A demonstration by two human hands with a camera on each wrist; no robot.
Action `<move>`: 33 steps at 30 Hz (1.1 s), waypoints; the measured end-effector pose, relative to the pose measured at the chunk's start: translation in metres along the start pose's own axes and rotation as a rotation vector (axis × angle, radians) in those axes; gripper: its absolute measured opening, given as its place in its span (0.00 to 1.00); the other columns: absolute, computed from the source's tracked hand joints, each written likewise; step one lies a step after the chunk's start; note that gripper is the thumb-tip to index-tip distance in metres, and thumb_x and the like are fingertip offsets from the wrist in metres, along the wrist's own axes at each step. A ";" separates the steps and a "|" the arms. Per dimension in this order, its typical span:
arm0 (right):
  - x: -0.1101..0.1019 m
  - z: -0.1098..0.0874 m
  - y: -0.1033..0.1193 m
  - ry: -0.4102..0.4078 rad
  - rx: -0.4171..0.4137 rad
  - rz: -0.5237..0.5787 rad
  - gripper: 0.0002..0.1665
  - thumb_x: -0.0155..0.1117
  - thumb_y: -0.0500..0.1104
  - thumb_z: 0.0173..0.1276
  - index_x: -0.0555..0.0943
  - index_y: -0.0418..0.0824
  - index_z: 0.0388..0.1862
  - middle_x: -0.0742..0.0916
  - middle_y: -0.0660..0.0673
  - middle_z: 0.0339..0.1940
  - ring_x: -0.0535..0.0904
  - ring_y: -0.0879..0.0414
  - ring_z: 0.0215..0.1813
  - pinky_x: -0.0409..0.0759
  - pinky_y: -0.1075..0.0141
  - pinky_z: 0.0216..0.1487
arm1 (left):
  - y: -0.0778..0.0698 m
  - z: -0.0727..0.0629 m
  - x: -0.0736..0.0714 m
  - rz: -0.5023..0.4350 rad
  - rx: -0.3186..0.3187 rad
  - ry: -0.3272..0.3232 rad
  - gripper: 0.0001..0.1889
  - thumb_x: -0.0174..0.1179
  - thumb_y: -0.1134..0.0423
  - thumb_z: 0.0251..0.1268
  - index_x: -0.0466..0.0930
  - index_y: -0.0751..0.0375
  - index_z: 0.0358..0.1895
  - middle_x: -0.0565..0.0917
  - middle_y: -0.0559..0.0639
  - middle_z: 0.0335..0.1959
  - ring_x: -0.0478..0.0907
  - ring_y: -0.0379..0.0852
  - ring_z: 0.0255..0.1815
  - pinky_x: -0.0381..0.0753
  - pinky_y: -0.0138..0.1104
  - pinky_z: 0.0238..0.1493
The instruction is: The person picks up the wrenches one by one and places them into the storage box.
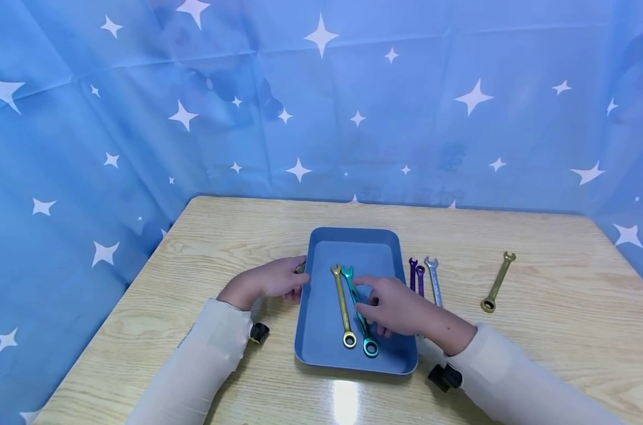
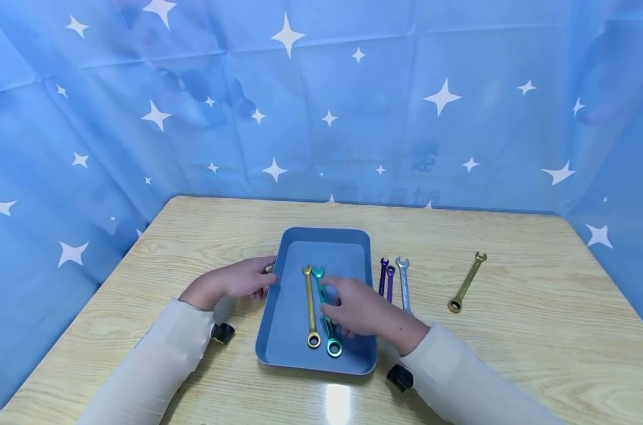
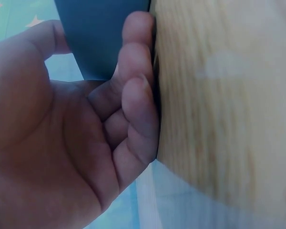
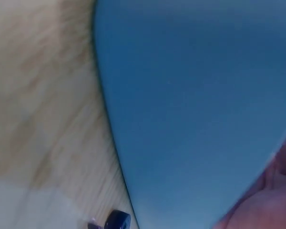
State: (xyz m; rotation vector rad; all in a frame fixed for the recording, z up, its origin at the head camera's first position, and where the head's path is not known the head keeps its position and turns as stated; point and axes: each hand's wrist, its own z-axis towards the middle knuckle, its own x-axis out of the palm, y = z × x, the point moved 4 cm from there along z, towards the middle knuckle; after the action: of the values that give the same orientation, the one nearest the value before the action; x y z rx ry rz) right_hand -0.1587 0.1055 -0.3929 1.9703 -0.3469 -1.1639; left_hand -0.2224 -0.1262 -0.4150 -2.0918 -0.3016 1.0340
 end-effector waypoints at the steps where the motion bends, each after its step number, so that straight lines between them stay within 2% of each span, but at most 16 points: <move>1: -0.001 -0.002 0.000 -0.009 -0.017 0.007 0.32 0.60 0.43 0.74 0.67 0.38 0.74 0.84 0.47 0.25 0.81 0.55 0.20 0.82 0.63 0.22 | 0.000 0.000 0.000 0.001 0.002 0.001 0.23 0.44 0.59 0.76 0.64 0.55 0.70 0.84 0.53 0.26 0.76 0.45 0.22 0.77 0.36 0.30; 4: -0.007 -0.010 0.002 -0.059 -0.061 0.015 0.27 0.60 0.42 0.74 0.72 0.39 0.70 0.85 0.47 0.26 0.82 0.54 0.23 0.83 0.63 0.25 | -0.001 -0.001 0.000 0.003 0.010 0.007 0.21 0.43 0.59 0.76 0.66 0.56 0.68 0.84 0.53 0.26 0.76 0.45 0.22 0.78 0.36 0.31; 9: -0.021 -0.026 0.004 -0.186 -0.100 0.006 0.19 0.60 0.41 0.74 0.78 0.40 0.62 0.85 0.46 0.27 0.82 0.55 0.26 0.83 0.65 0.28 | 0.000 0.000 -0.002 0.008 0.024 0.007 0.21 0.43 0.59 0.75 0.67 0.56 0.67 0.83 0.53 0.26 0.77 0.46 0.22 0.79 0.37 0.32; 13: -0.032 -0.035 0.005 -0.298 -0.110 -0.059 0.15 0.61 0.41 0.73 0.81 0.43 0.57 0.86 0.48 0.29 0.79 0.60 0.27 0.79 0.66 0.28 | 0.000 0.001 -0.002 0.005 0.018 0.008 0.22 0.44 0.59 0.75 0.65 0.55 0.69 0.83 0.53 0.26 0.77 0.46 0.22 0.79 0.37 0.32; 18: -0.044 -0.040 0.002 -0.421 -0.120 -0.158 0.12 0.61 0.40 0.73 0.83 0.43 0.53 0.85 0.51 0.25 0.75 0.62 0.25 0.76 0.68 0.27 | 0.001 0.002 -0.003 0.008 0.013 0.007 0.22 0.44 0.58 0.75 0.65 0.54 0.69 0.83 0.53 0.26 0.77 0.46 0.23 0.79 0.37 0.31; 27: -0.064 -0.046 -0.010 -0.536 -0.097 -0.202 0.10 0.56 0.44 0.77 0.83 0.43 0.46 0.80 0.51 0.21 0.72 0.61 0.20 0.72 0.66 0.23 | -0.001 0.001 -0.003 0.003 0.011 0.008 0.24 0.44 0.58 0.75 0.63 0.55 0.71 0.83 0.53 0.26 0.77 0.46 0.23 0.79 0.37 0.32; 30: -0.067 -0.046 -0.017 -0.558 -0.055 -0.232 0.12 0.54 0.47 0.78 0.83 0.43 0.44 0.79 0.51 0.19 0.69 0.59 0.17 0.70 0.65 0.21 | 0.000 0.001 -0.003 0.003 0.007 0.001 0.22 0.44 0.58 0.76 0.65 0.55 0.70 0.83 0.53 0.26 0.77 0.46 0.23 0.79 0.37 0.32; 33: -0.067 -0.044 -0.026 -0.548 -0.010 -0.279 0.13 0.53 0.47 0.78 0.83 0.43 0.42 0.77 0.52 0.15 0.67 0.59 0.14 0.67 0.65 0.19 | 0.001 0.001 -0.002 -0.002 0.010 0.003 0.22 0.44 0.59 0.76 0.65 0.54 0.69 0.83 0.53 0.26 0.77 0.46 0.23 0.79 0.37 0.31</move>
State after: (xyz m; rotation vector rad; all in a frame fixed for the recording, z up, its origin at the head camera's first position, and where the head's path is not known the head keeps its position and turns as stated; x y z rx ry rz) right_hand -0.1623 0.1834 -0.3603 1.6993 -0.3469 -1.8836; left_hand -0.2245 -0.1275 -0.4147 -2.0832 -0.2959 1.0299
